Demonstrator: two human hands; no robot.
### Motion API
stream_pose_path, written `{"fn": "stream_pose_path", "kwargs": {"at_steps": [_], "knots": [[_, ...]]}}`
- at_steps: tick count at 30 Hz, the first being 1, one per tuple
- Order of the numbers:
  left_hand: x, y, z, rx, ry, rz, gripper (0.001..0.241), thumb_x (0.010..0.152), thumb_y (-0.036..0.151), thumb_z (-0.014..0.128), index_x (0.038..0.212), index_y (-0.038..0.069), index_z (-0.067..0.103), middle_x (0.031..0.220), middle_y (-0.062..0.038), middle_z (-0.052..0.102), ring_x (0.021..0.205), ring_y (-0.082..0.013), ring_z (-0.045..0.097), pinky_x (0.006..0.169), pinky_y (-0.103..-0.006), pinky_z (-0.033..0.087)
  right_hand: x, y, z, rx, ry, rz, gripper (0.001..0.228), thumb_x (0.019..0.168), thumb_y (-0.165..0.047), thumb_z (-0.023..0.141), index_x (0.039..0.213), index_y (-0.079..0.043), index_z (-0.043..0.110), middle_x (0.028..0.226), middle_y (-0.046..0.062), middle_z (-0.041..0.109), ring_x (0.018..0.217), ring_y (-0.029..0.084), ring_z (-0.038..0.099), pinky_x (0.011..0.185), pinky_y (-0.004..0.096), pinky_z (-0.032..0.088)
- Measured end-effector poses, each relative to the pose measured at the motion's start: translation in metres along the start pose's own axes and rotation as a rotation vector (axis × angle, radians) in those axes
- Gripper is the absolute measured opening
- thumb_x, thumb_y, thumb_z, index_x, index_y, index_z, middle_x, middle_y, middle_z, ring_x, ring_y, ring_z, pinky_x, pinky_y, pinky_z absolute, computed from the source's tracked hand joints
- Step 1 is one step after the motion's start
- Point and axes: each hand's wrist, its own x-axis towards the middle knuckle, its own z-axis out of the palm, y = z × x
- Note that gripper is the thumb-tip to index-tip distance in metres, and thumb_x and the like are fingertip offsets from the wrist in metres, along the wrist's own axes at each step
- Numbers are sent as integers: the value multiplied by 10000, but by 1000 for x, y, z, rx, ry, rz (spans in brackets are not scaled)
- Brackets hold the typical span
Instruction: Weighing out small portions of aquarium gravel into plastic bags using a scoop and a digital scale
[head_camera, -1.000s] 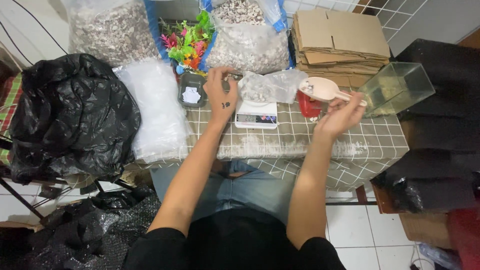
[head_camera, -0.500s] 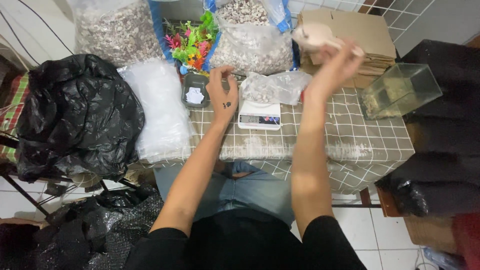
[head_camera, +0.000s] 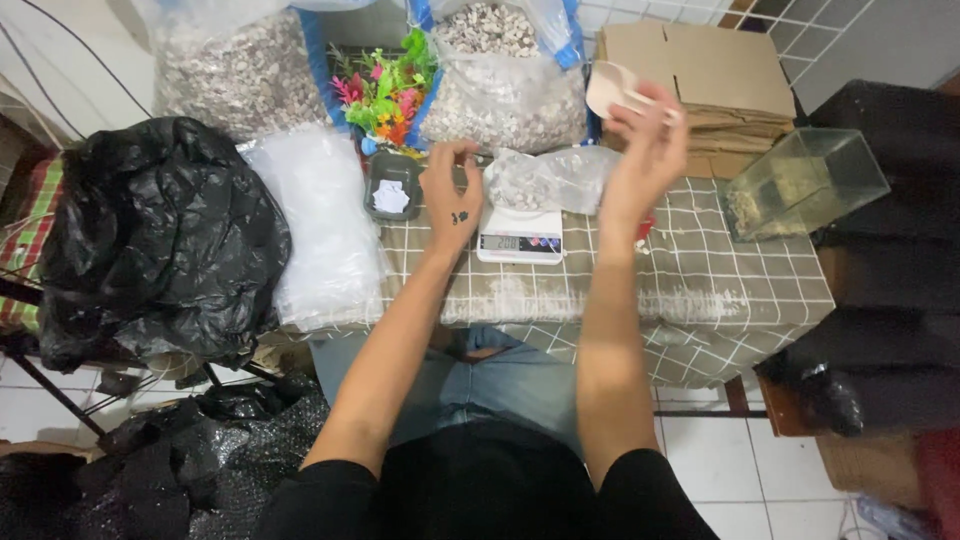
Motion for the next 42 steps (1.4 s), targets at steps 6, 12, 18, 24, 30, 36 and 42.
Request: {"fn": "stream_pose_path", "kwargs": {"at_steps": [6, 12, 18, 24, 30, 36, 42], "knots": [[0, -2, 4, -29, 31, -10, 208, 973, -19, 528, 1040, 126, 660, 920, -23, 606, 848, -245, 688, 856, -376, 543, -9, 33, -100, 45, 298, -125, 343, 1153, -366, 445, 1340, -83, 497, 1168, 268, 657, 797, 312, 761, 662, 343, 664], [-1, 1, 4, -34, -1, -10, 179, 999, -5, 519, 1041, 106, 653, 921, -52, 624, 843, -262, 693, 841, -401, 548, -37, 41, -121, 58, 453, 78, 386, 1107, -395, 419, 1213, -24, 447, 1029, 198, 658, 619, 176, 664, 502, 210, 495], [-3, -1, 4, -7, -40, 5, 148, 971, -11, 568, 988, 96, 669, 887, -54, 662, 813, -288, 712, 805, -411, 567, -51, 82, -110, 155, 417, 262, 415, 1071, -478, 467, 1118, -72, 540, 951, 209, 720, 501, 180, 647, 386, 217, 451], [-4, 8, -3, 93, -108, -25, 167, 936, 60, 600, 989, 198, 678, 894, 41, 662, 872, -201, 707, 848, -362, 479, -51, 63, -73, 216, 342, 382, 384, 1058, -480, 462, 1059, -101, 531, 878, 178, 722, 479, 156, 650, 392, 188, 447], [-13, -30, 15, 122, -189, -106, 233, 870, 127, 643, 1059, 255, 693, 985, 64, 694, 989, -200, 681, 884, -371, 402, -55, 60, -65, 210, 302, 448, 354, 1050, -465, 495, 1051, -113, 534, 899, 203, 742, 515, 189, 691, 415, 201, 494], [-16, -12, 4, 152, -391, -82, 441, 709, 160, 650, 1136, 270, 669, 1138, 45, 621, 1122, -216, 567, 984, -443, 298, -56, 50, -52, 94, 231, 411, 405, 1065, -485, 452, 1053, -89, 536, 862, 175, 725, 481, 152, 664, 396, 189, 479], [-13, 9, -2, 33, -459, -94, 773, 692, 109, 628, 1449, 191, 491, 1241, -73, 641, 1182, -263, 600, 987, -402, 321, -55, 49, -51, 25, 214, 369, 403, 1080, -475, 440, 1049, -84, 529, 823, 174, 707, 444, 154, 639, 346, 198, 452]]}}
